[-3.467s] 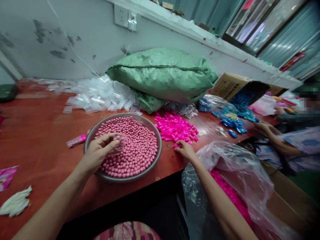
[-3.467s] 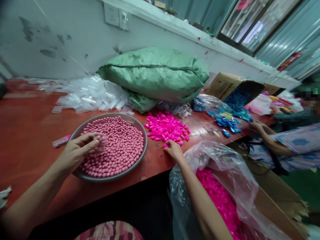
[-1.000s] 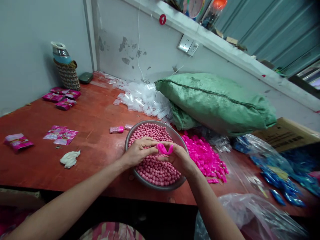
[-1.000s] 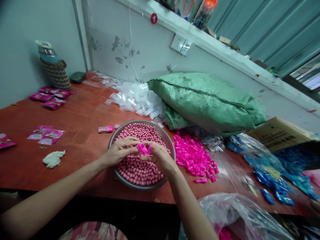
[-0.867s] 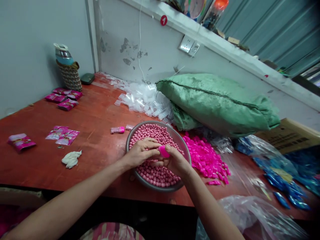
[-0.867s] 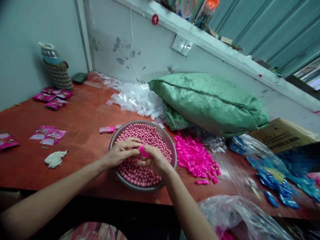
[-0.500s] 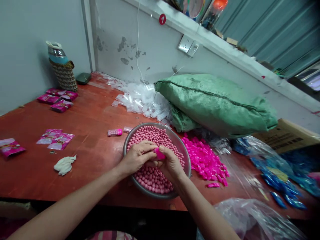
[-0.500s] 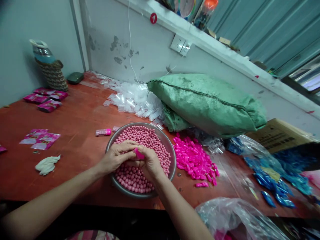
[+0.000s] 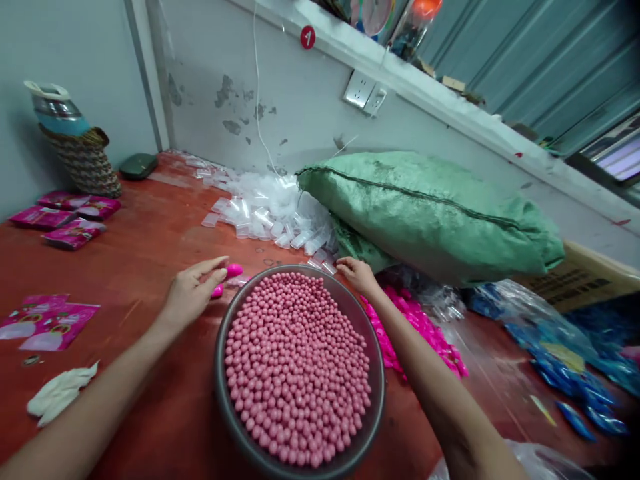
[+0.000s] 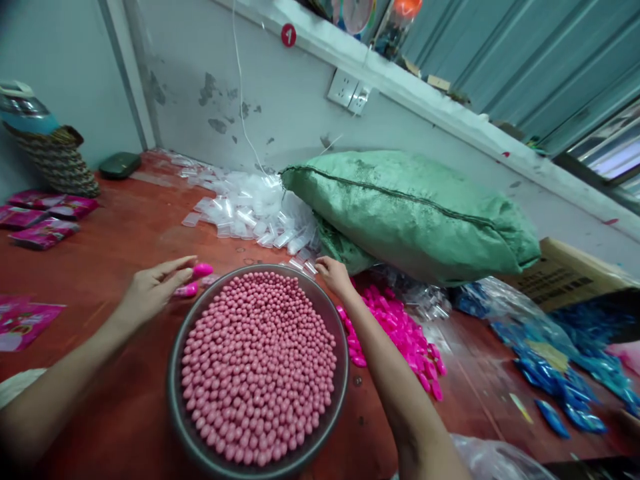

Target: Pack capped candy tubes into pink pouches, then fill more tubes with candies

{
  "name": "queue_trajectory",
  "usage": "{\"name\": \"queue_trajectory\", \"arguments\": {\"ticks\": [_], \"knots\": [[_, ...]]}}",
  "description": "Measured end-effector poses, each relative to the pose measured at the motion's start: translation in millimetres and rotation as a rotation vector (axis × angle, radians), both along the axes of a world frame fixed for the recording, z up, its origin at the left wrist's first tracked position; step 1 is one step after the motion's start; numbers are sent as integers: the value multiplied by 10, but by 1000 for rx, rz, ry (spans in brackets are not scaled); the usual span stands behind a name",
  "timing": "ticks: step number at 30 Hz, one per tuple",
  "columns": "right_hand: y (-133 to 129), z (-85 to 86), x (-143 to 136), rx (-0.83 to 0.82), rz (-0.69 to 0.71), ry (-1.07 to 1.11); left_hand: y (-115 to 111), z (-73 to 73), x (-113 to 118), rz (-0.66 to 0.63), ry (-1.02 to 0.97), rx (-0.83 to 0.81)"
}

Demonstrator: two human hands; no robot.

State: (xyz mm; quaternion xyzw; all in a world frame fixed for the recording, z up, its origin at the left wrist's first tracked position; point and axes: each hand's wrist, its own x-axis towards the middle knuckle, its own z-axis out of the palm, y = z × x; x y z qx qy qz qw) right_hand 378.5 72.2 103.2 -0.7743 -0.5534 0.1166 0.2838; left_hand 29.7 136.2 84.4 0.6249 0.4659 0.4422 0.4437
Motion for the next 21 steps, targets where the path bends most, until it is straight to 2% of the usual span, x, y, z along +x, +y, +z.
{"name": "queue_trajectory", "arguments": {"ticks": [2,4,7,10,13,16,19,21], "knots": [[164,-217,145,-36,-3,-31,51,-120,22,12,107,67],[277,-386,199,-62,-13,-51,17,-146,69,3,142,83],[365,-533,223,-90,-24,-54,-117,-17,157,6,123,102],[358,-546,269,-103,-26,-25,-276,208,229,-13,101,162],[229,-398,290,-82,-31,11,-430,389,281,-138,100,226],[-33,-100,111,44,-11,203,-585,470,350,-316,89,258],[-373,205,-363,244,88,709,-773,482,465,-442,45,200],[-595,319,-761,274,157,921,-917,469,551,-489,-34,126]]}}
